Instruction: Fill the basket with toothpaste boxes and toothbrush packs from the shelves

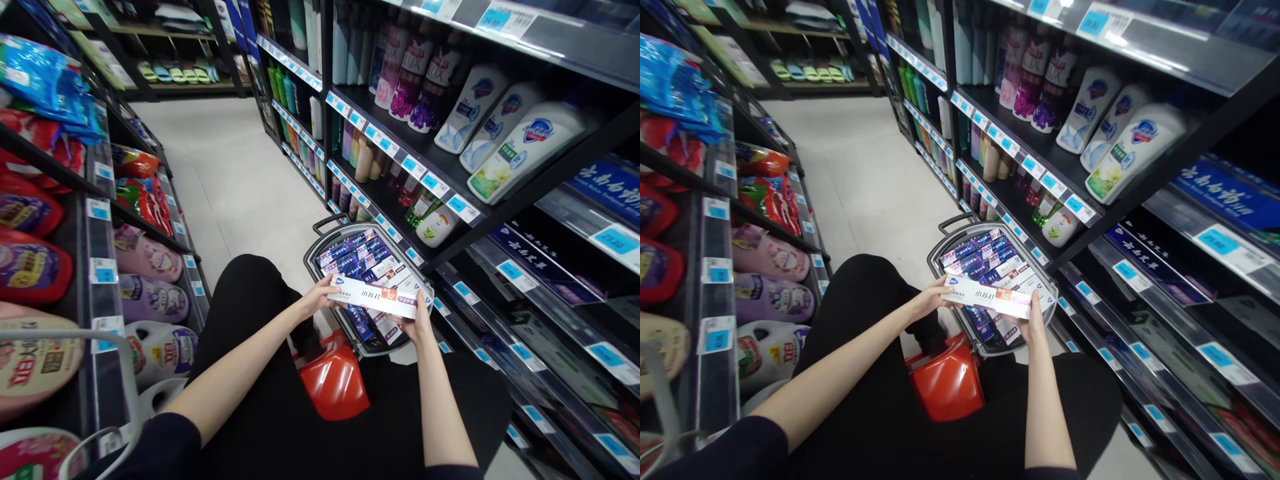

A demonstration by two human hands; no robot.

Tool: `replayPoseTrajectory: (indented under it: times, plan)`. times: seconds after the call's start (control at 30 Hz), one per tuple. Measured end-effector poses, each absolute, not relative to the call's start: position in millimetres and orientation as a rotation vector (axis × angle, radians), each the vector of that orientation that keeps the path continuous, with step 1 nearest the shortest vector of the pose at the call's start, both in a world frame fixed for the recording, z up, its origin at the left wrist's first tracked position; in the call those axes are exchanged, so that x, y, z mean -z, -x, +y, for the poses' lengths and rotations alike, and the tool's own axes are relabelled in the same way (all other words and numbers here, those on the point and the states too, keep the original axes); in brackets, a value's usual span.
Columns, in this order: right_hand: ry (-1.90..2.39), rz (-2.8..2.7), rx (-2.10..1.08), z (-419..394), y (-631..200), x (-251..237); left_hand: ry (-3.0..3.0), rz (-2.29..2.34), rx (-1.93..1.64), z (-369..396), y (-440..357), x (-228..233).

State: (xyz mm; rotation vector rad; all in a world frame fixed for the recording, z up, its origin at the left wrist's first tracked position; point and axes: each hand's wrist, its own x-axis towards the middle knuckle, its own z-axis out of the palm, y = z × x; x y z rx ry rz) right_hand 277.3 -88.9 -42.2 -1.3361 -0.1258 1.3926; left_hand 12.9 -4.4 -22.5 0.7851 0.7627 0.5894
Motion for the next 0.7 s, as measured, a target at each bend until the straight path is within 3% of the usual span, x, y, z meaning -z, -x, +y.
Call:
replayPoseTrajectory:
  times: [0.7]
  plan:
    - [1.265, -0.279, -1.186, -89.9, -275.0, 34.8, -0.695, 0.604, -0.559, -4.0, -7.8, 17.3]
